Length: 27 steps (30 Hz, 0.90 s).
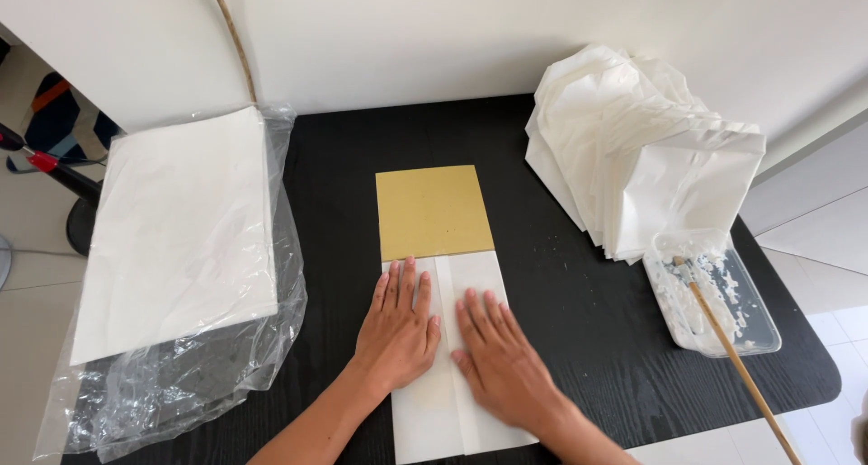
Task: The person applies white adhesive to a white paper sheet using a brush, then places and smooths the paper onto a yellow cardboard piece. They repeat the process with another paper sheet, aligning and pressing it onto the cardboard.
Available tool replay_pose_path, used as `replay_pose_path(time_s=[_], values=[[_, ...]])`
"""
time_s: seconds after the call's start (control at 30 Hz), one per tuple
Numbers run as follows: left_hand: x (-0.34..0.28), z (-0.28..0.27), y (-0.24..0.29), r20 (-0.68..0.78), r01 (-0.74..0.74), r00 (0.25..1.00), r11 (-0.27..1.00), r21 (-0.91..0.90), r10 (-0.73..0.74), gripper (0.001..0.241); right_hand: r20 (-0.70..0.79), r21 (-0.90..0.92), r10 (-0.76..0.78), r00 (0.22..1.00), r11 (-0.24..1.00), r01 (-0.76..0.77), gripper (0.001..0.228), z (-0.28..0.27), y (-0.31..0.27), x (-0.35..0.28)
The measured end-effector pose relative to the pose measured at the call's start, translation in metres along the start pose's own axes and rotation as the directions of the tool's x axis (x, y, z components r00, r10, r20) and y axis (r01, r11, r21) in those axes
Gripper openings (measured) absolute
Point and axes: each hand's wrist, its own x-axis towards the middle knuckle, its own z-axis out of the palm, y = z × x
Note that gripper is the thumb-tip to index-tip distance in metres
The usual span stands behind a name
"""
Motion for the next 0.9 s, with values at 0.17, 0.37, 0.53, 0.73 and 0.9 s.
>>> replay_pose_path(time_s=[0.17, 0.37, 0.53, 0.73, 0.9], values=[[0.000, -0.008, 0.005, -0.051, -0.003, 0.999, 1.000, 0.001, 0.003, 0.065, -0.137, -0.447, -0.226, 0.964, 0.883, 0.144, 0.113, 0.025, -0.027, -0.048], [-0.001, -0.009, 0.004, -0.028, -0.027, 0.999, 0.999, 0.042, 0.028, 0.066, -0.151, -0.383, -0.136, 0.979, 0.921, 0.068, 0.099, 0.039, -0.024, -0.096], [-0.002, -0.008, 0.002, -0.012, -0.035, 0.999, 0.998, 0.044, 0.035, 0.066, -0.279, 0.195, -0.041, 0.959, 0.976, 0.099, 0.038, 0.012, -0.011, -0.108], [0.001, -0.005, -0.006, 0.114, -0.031, 0.993, 0.999, -0.013, 0.032, 0.069, -0.421, 0.483, 0.441, 0.792, 0.849, -0.216, 0.009, -0.015, -0.005, -0.119], [0.030, -0.036, 0.013, 0.335, 0.099, 0.938, 0.995, -0.022, -0.086, 0.069, -0.296, 0.603, 0.793, 0.532, 0.587, -0.540, 0.025, -0.024, 0.021, -0.153]])
